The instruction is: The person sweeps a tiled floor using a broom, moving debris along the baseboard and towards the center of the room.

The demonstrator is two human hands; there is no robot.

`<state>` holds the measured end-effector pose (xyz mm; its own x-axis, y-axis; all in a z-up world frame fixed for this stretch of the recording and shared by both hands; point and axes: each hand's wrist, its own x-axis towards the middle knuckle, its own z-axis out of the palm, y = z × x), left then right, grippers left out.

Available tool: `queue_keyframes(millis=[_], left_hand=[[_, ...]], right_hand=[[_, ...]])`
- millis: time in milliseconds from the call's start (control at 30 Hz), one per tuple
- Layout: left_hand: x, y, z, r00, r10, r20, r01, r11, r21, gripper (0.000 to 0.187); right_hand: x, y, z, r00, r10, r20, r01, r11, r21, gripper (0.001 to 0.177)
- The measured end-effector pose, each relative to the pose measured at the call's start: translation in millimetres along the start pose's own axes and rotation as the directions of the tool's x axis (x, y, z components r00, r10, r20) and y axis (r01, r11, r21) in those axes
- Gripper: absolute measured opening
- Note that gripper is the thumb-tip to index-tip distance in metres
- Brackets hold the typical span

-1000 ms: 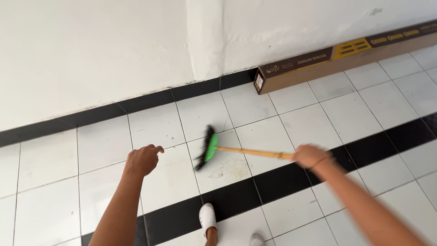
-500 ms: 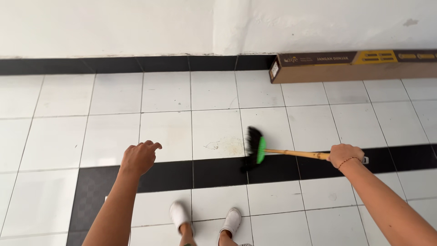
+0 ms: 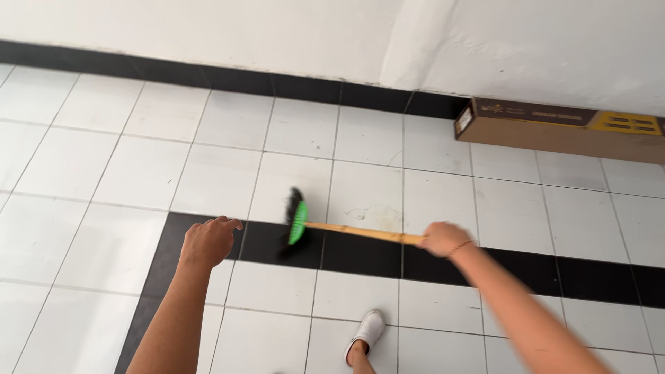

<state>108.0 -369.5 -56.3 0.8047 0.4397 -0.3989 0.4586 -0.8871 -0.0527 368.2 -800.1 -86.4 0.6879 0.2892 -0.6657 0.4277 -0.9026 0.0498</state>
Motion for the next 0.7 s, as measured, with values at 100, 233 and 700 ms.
queue_keyframes(millis=[100, 233, 700], left_hand=[[-30.1, -39.4, 21.0, 0.998, -0.022, 0.065, 0.02, 1.0, 0.024, 0.033], [-71.6, -111.3, 50.7, 0.997, -0.058, 0.058, 0.056, 0.998, 0.04, 0.037], [-167.5, -221.6, 93.6, 0.998, -0.021, 0.055, 0.019, 0.999, 0.03, 0.027]], right_hand=[[-14.6, -84.1, 61.0, 0.998, 0.02, 0.063, -0.023, 0.999, 0.04, 0.034], [-49.8, -96.4, 113.7, 0.994, 0.099, 0.052, -0.099, 0.995, -0.001, 0.036], [-161.6, 2.4, 116.3, 0.931, 0.358, -0.069, -0.359, 0.865, -0.352, 0.026]])
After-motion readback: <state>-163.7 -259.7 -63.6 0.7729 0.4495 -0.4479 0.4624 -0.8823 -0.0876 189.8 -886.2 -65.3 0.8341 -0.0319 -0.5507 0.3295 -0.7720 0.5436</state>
